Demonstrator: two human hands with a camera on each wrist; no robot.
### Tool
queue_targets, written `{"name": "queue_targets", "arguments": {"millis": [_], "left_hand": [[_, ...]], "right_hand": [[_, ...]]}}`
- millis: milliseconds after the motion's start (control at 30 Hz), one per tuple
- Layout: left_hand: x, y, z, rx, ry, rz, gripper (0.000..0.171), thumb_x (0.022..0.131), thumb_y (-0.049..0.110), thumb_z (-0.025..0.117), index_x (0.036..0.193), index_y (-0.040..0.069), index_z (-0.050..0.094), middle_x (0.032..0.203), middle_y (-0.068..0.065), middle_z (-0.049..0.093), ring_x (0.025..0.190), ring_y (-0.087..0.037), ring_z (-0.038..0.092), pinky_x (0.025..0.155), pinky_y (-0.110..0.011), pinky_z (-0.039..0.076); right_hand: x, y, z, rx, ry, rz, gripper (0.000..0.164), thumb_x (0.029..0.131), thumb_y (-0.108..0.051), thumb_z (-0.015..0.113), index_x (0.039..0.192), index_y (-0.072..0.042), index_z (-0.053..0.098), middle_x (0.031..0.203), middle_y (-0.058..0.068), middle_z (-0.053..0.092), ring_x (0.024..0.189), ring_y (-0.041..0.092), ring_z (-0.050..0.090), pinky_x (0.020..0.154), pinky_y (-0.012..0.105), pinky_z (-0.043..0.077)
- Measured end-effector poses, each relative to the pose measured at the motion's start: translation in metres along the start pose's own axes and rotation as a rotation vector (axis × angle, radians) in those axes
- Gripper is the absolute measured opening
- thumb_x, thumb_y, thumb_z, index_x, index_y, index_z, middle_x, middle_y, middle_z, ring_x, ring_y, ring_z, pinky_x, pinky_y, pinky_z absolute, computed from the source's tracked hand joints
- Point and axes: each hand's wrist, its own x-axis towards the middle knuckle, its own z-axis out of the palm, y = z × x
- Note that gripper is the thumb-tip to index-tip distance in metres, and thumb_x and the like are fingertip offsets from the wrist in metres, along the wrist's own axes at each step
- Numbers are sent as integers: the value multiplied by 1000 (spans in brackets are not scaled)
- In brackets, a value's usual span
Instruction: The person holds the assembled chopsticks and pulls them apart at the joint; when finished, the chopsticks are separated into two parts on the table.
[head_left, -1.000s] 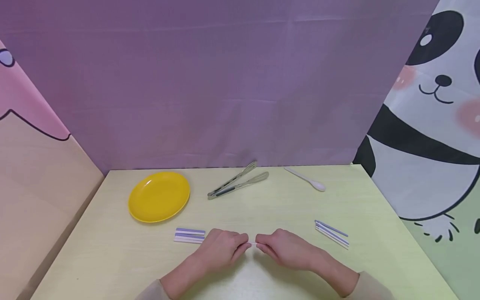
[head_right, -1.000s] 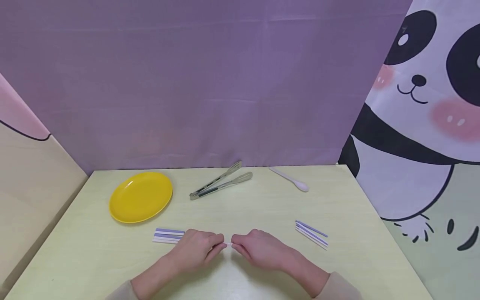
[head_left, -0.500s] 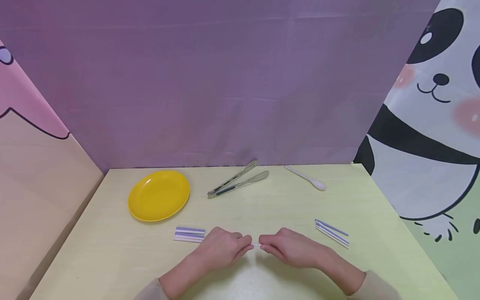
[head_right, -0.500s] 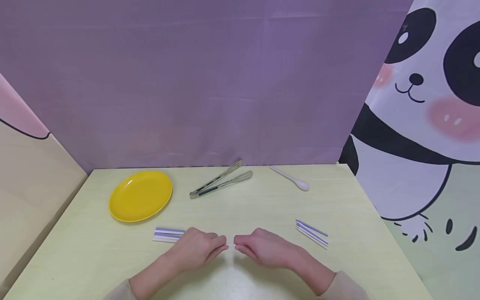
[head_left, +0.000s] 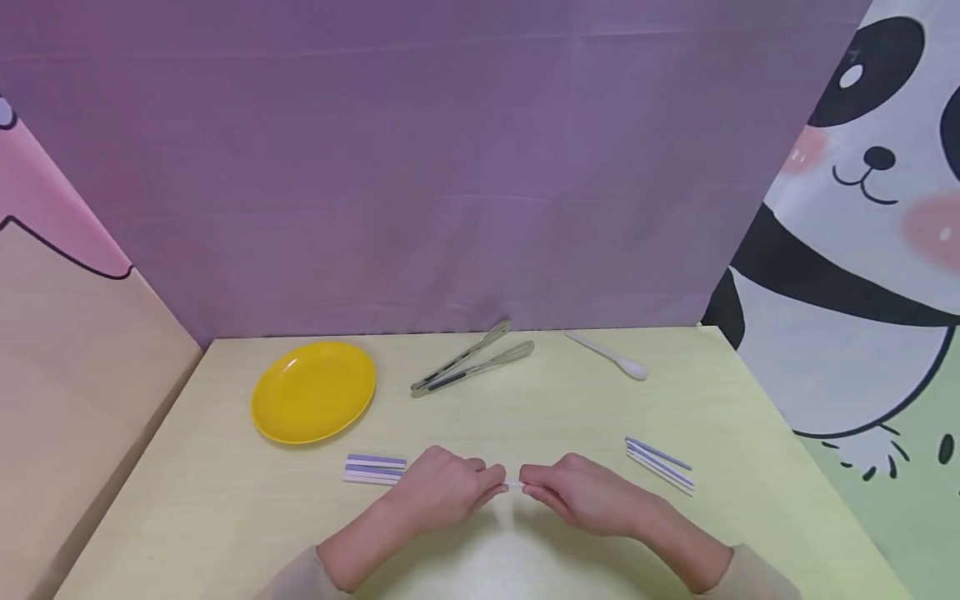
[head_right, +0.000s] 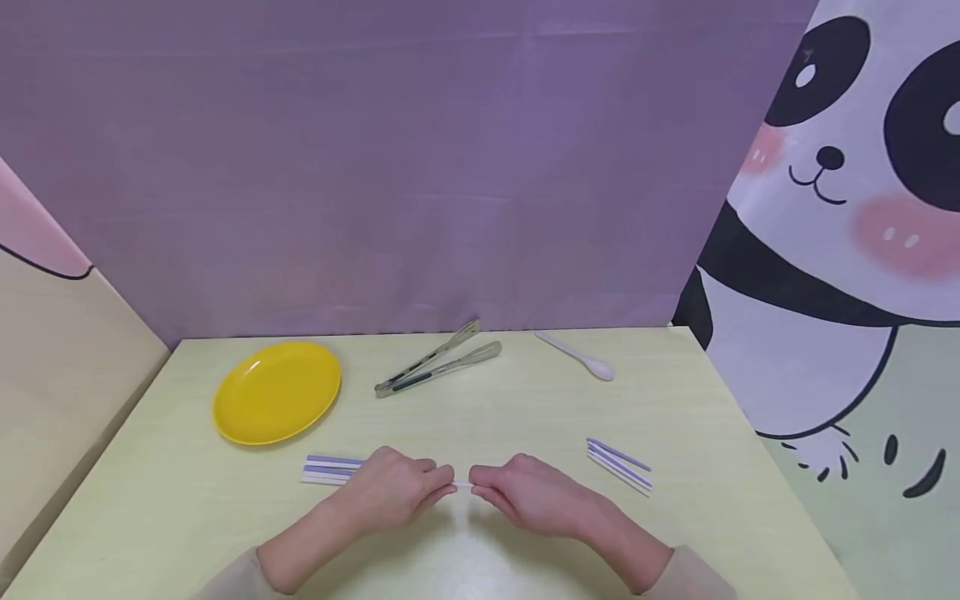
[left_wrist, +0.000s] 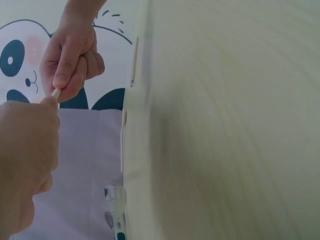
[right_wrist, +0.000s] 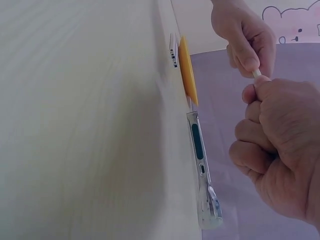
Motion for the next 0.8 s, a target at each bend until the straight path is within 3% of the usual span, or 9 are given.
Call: {"name": "queue_targets", "arguments": {"millis": [233,433,533,667,800], "left_hand": [[-2,1,-1,22,-4,-71,28,99,37,76,84,22,58,56,10,41,47,-4,19,51,-19,3],[-8,-4,-6,49,37,17,32,98,38,77,82,23,55,56,11,38,51,-4,12,52,-19,2],[-8,-6,-9,48,37,16,31,99,37,77,82,22,55,56,11,38,51,-4,11,52,-19,2],[-7,-6,-10,27,-8,-67,30,99,37,75,83,23,56,56,11,38,50,-4,12,51,-19,3],[-9,-7,-11,-9,-30,-103,30,101,37,73,82,23,54,56,11,38,49,-4,13,49,-19,5]], "right_hand": [[3,-2,4,-151,90,-34,27,108,-17,63,86,-18,47,65,-17,20,60,-9,14,55,6,13],[6,-4,3,40,-9,-17,29,109,-12,60,84,-18,45,67,-15,22,60,-10,13,55,7,15],[7,-4,4,83,-6,-1,29,112,-15,54,84,-18,45,67,-15,22,60,-10,13,55,8,16],[12,-2,6,1,69,-34,29,111,-16,56,84,-17,45,66,-15,20,60,-10,13,56,7,15],[15,1,8,-141,125,-95,29,113,-26,52,86,-17,47,65,-16,21,60,-9,15,56,6,14]]}}
